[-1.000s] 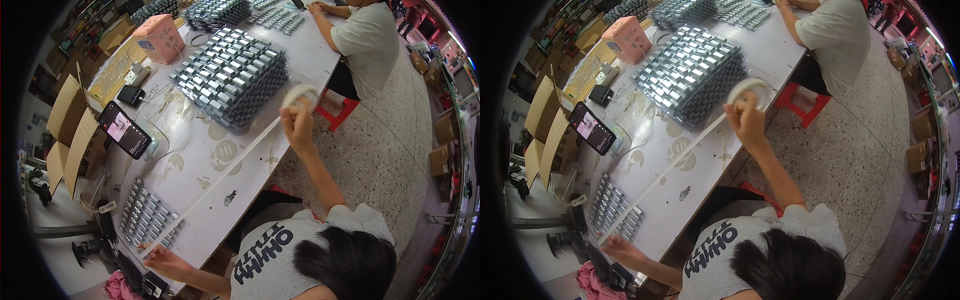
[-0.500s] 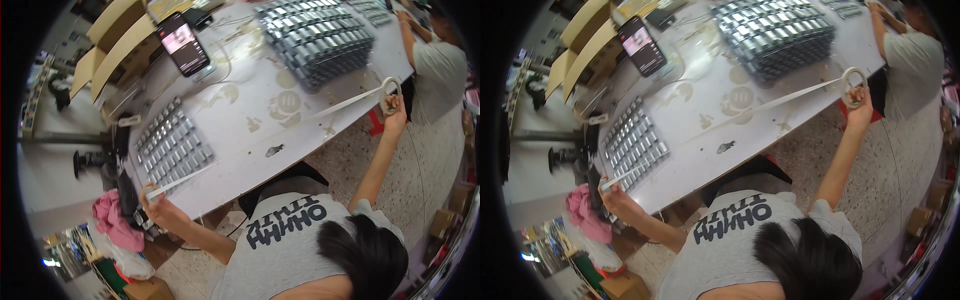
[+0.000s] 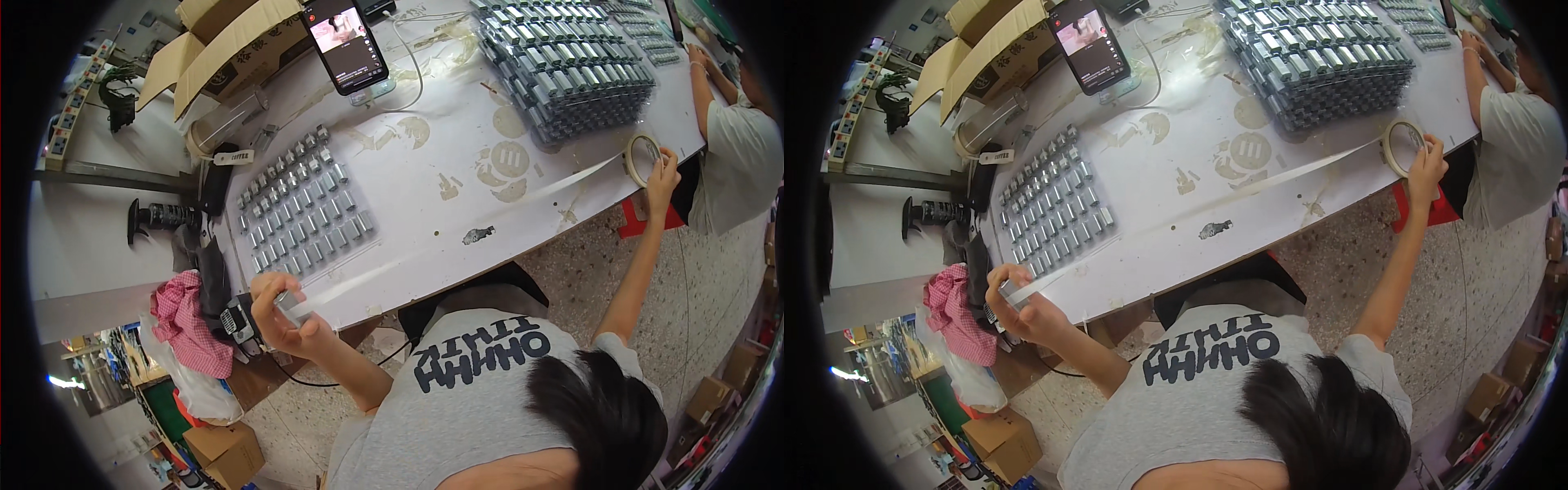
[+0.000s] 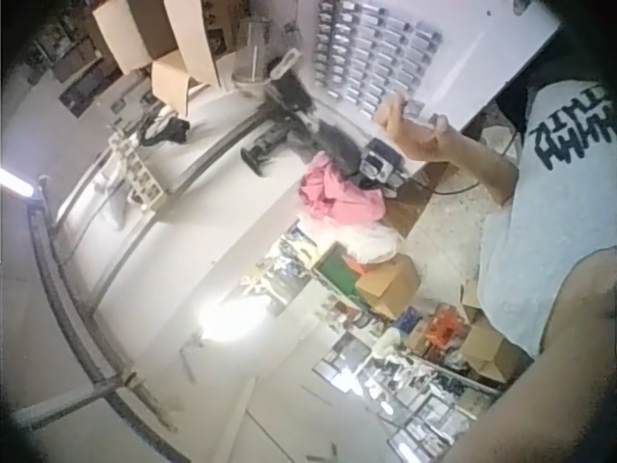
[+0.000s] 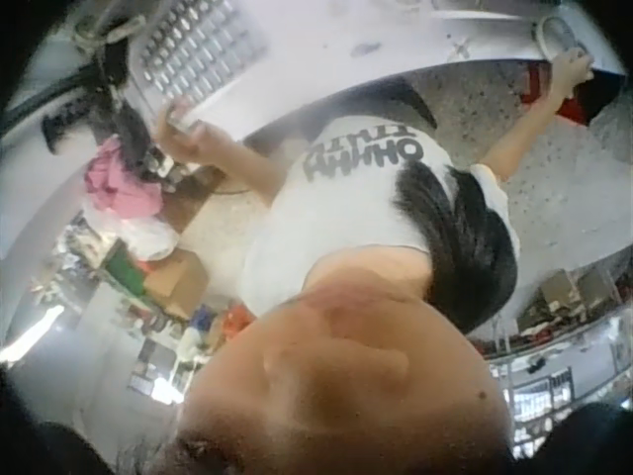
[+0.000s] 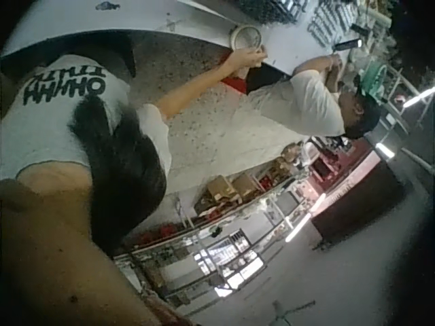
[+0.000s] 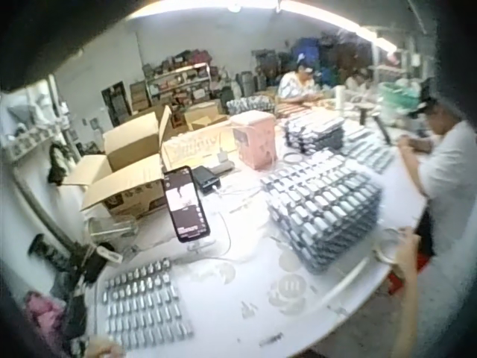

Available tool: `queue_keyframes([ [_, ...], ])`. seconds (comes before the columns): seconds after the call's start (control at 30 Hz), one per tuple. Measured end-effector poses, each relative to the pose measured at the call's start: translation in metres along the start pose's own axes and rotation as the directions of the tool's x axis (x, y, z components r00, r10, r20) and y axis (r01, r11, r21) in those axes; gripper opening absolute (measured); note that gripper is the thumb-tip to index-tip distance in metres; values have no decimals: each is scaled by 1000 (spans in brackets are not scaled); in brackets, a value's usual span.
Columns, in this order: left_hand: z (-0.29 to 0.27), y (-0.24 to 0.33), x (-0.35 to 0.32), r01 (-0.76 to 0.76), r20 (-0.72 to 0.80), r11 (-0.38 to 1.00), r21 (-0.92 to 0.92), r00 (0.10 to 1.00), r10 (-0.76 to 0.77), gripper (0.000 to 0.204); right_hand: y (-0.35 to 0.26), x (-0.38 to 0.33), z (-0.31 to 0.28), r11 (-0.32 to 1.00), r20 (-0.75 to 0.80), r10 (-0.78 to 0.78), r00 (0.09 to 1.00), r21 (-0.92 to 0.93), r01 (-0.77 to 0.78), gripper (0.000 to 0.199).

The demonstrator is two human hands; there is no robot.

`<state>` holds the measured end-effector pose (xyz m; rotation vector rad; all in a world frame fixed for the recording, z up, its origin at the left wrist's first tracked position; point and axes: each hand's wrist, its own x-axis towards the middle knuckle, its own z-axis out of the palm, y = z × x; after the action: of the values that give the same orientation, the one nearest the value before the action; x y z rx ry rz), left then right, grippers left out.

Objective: The person repeatedly picks up small silver cylindrical metal components from a tray on a white table and wraps them individually with a roll of clear adhesive tape. The person handles the components one at a time, rotating them to apply the tape, and places the finished items back into the tray. A smartphone is visible on the table playing a video, and another person is working in the background.

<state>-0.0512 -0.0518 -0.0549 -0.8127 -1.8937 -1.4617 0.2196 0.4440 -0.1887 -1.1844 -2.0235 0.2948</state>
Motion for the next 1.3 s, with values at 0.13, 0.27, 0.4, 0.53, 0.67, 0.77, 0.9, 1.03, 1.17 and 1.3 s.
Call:
queue_keyframes([
  [0.13,-8,1,2,-64,13,997,41,998,64,68,-10,13,-12,990,100,-95,990,118,83,23],
  [0.27,-10,4,3,-242,115,967,78,966,233,65,20,27,-20,946,53,-18,998,323,-1,23],
  [0.4,-7,8,-5,-269,-26,962,-38,963,268,64,15,31,-53,975,64,23,998,220,-37,24],
  [0.53,-4,14,-4,-168,-188,983,-68,970,153,63,2,30,-109,931,-276,106,955,366,3,22],
  [0.67,-9,15,-10,-79,-71,947,-312,996,60,58,-49,17,-120,915,-212,113,971,404,-18,23],
  [0.77,3,15,-1,-38,-43,884,-467,999,20,56,-56,11,-97,922,77,30,997,382,-57,23],
  [0.9,8,14,4,31,28,862,-505,999,-19,53,-61,18,-20,914,118,-110,987,402,54,19],
  [1.03,9,16,-6,-85,1,959,-270,996,89,56,-59,15,15,953,22,-254,967,-163,254,29],
  [1.17,21,4,-5,-176,-22,974,-140,984,175,60,-49,17,5,941,-47,-339,940,-36,338,39],
  [1.3,18,-5,-6,-205,-53,976,-76,978,201,59,-121,13,-23,927,-257,-375,891,-137,350,35],
])
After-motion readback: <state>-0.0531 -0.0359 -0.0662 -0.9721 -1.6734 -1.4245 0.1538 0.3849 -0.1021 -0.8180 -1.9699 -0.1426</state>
